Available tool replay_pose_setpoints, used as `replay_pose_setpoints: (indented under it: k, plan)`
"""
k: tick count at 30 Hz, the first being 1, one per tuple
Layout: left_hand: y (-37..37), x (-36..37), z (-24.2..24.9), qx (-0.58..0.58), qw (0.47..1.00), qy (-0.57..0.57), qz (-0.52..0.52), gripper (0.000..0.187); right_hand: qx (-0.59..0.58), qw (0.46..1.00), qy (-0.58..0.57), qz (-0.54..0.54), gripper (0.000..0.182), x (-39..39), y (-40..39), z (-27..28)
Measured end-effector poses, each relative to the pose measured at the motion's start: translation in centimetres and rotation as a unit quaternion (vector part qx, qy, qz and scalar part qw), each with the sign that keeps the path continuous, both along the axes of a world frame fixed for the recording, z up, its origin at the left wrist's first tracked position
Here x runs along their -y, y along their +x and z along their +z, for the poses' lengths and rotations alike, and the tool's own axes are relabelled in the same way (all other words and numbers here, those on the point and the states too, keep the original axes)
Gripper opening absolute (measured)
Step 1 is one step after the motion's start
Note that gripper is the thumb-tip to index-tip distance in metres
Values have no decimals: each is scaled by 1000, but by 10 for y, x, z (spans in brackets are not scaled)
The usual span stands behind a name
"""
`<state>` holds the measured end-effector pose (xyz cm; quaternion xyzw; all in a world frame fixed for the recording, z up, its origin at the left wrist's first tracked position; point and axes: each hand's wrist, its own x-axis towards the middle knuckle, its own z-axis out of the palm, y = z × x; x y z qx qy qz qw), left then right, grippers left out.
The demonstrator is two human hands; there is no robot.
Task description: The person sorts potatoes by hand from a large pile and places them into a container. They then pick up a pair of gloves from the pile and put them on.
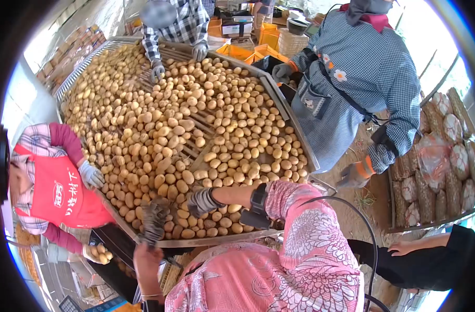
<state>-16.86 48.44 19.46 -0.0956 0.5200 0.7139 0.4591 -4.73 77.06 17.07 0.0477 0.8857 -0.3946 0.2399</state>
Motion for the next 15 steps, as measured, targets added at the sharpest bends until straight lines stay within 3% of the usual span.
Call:
replay_pose_setpoints:
  k: [1, 5, 8, 9, 10, 12, 13, 14, 15]
  plan:
    - [8, -4, 1, 32, 997, -3, -76, 15, 10, 1000, -6, 22, 28, 2, 7, 4]
    - [12, -28, 10, 20, 996, 20, -90, 18, 33, 998, -42, 21, 25, -5, 10, 19]
    - [11, -49, 6, 44, 998, 39, -5, 20, -83, 992, -82, -49, 20, 4, 4, 43]
    - [10, -54, 2, 54, 996, 66, -36, 24, -73, 987, -122, -73, 18, 12, 0, 53]
    - [12, -59, -1, 51, 996, 72, -33, 24, -65, 995, -55, -57, 18, 19, -7, 64]
    - [21, -78, -2, 85, 989, 101, -61, 28, -190, 978, 70, -43, 22, 36, -15, 49]
    - [19, -83, -13, 79, 980, 150, -108, 36, -170, 980, 101, 16, 29, 35, -15, 58]
    - [25, -92, -12, 64, 987, 115, -95, 35, -105, 978, 182, 8, 41, 44, -29, 47]
    - [24, -107, -11, 62, 984, 126, -113, 35, -104, 975, 196, -8, 41, 32, -24, 52]
